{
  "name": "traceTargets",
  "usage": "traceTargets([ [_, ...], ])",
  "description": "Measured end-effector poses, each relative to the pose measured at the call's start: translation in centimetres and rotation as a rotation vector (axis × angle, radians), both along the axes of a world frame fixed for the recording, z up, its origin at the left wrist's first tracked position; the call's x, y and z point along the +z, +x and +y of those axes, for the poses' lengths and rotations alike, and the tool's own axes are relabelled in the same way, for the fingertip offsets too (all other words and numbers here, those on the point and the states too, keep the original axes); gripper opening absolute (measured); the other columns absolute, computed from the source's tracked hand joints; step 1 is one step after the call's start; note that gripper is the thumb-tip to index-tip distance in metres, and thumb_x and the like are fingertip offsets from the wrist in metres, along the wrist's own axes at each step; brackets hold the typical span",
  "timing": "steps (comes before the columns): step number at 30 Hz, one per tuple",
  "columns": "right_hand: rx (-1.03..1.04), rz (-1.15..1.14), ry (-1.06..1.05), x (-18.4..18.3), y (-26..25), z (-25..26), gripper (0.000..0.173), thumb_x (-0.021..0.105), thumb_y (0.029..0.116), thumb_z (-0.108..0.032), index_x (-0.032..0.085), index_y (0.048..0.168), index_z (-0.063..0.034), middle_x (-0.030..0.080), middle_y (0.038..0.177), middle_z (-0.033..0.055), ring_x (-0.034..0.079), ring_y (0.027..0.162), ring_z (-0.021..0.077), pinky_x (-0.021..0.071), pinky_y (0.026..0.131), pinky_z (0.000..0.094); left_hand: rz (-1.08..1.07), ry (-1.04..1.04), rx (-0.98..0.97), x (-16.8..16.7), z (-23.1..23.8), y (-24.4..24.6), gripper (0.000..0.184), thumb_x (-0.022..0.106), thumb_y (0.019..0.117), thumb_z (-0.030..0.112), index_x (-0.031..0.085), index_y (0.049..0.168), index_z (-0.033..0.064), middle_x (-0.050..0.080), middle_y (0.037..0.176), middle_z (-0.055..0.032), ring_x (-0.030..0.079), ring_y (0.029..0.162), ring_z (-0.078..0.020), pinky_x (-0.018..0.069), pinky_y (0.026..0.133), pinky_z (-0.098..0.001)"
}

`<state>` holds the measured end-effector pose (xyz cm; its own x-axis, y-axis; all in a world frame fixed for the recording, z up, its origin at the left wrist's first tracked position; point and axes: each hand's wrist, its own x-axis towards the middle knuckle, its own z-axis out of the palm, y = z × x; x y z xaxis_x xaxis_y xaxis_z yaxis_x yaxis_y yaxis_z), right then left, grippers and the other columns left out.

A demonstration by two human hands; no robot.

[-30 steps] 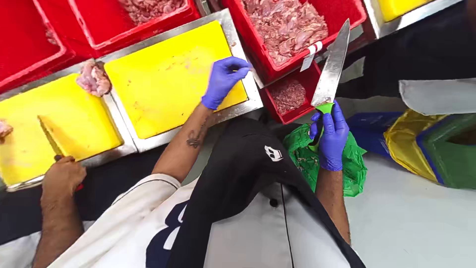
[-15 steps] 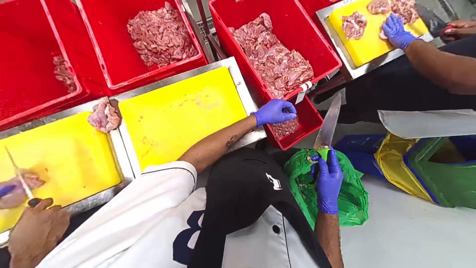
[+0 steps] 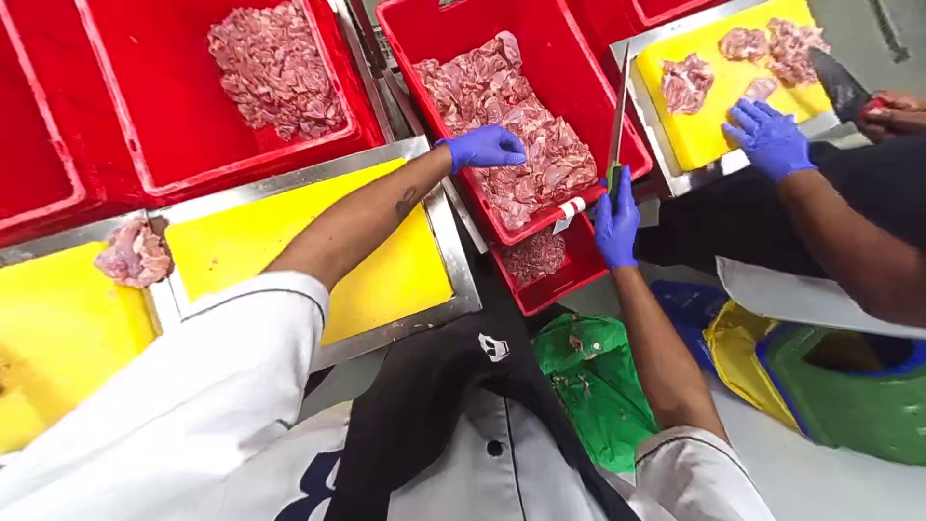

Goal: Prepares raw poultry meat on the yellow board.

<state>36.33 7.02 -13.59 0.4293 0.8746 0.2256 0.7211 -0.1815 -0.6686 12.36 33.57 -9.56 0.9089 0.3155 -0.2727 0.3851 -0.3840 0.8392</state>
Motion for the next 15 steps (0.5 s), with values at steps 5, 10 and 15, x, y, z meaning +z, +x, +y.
traceTargets([
  [5, 0.06, -0.174, -0.009, -4.3, 6.8, 8.6, 0.059, 0.043, 0.1069, -0.027, 0.031, 0.161, -0.0055, 0.058, 0.143, 0.0218, 0.059, 0.13, 0.0321, 0.0455, 0.111, 0.0483, 0.415, -0.062, -0.132, -5.5, 7.9, 5.2, 0.056, 0.065, 0.1007, 0.043, 0.06, 0.143, 0.0057, 0.062, 0.142, -0.0184, 0.055, 0.137, -0.0332, 0.0364, 0.118, -0.0557],
  [10, 0.032, -0.192, 0.008, -5.0, 6.9, 9.8, 0.053, 0.043, 0.108, -0.023, 0.039, 0.157, -0.0022, 0.063, 0.136, 0.0237, 0.066, 0.12, 0.0343, 0.0537, 0.101, 0.0473, 0.647, 0.151, -0.243, -16.7, 11.0, 7.9, 0.107, 0.088, 0.0761, 0.05, 0.032, 0.164, 0.026, 0.047, 0.158, -0.0175, 0.043, 0.145, -0.0421, 0.0322, 0.116, -0.0678],
  [15, -0.093, -0.214, -0.029, -5.3, 6.5, 10.2, 0.049, 0.046, 0.1072, -0.024, 0.048, 0.152, -0.0029, 0.068, 0.127, 0.0218, 0.072, 0.104, 0.032, 0.059, 0.082, 0.047, 0.62, 0.201, -0.325, -21.9, 10.9, 10.1, 0.135, 0.1, 0.059, 0.035, 0.019, 0.167, 0.0329, -0.005, 0.173, -0.0189, 0.029, 0.152, -0.0468, 0.0414, 0.107, -0.0692],
])
